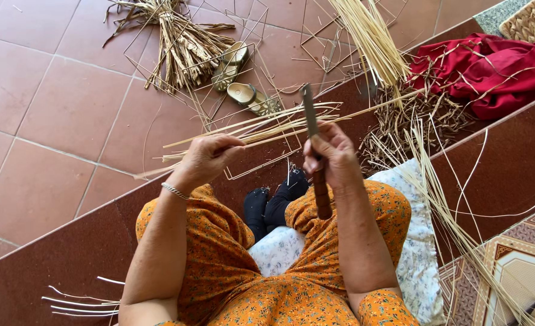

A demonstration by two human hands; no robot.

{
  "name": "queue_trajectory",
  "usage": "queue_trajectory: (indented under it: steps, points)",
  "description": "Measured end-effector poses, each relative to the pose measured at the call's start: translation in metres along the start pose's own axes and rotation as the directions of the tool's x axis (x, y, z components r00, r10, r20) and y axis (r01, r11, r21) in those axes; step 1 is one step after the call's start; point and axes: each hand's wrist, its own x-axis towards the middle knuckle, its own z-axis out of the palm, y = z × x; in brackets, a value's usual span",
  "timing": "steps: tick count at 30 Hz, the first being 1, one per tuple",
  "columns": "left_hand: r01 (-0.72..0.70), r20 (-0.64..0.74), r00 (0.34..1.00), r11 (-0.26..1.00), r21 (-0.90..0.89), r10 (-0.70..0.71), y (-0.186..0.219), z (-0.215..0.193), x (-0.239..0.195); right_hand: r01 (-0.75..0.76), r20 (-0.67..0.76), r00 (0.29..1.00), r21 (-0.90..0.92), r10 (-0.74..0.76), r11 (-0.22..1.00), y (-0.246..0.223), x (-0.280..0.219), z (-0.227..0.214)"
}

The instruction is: The person sits on the floor and uses a knife to split dried plant stalks into thin strips. They hold the stalks in one hand and repeatedly draw the knife along them to separate fibers, discarding the resulting strips onto the floor.

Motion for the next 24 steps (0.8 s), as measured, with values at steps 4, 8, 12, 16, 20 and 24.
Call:
queue_trajectory:
  steps: [4,8,12,16,20,24]
  points:
    - [-0.063,-0.028,0.998,0.997,-0.050,0.062,-0.003,-0.001,-0.002,0.091,0.022,0.995,0.076,-0.093,0.993,-0.010,0.000,-0.003]
    - [-0.082,-0.042,0.996,0.994,-0.076,0.079,-0.002,0.017,0.003,-0.062,0.003,0.998,-0.081,0.063,0.995,0.005,-0.009,0.021]
    - [0.020,0.029,0.999,0.997,-0.079,-0.018,0.005,0.026,0.005,-0.131,0.096,0.985,-0.120,0.143,0.984,0.025,-0.013,0.040]
    - [-0.050,0.056,0.997,0.992,-0.116,0.057,0.009,0.024,0.002,-0.107,0.103,0.988,-0.101,0.117,0.989,0.029,-0.011,0.037]
    - [0.068,0.087,0.994,0.993,-0.101,-0.060,0.008,0.016,-0.002,-0.065,0.058,0.996,-0.089,0.070,0.994,0.025,-0.008,0.025]
    - [0.018,0.050,0.999,0.975,-0.223,-0.007,0.002,0.007,-0.003,-0.012,0.040,0.999,-0.092,0.016,0.996,0.016,-0.006,0.013]
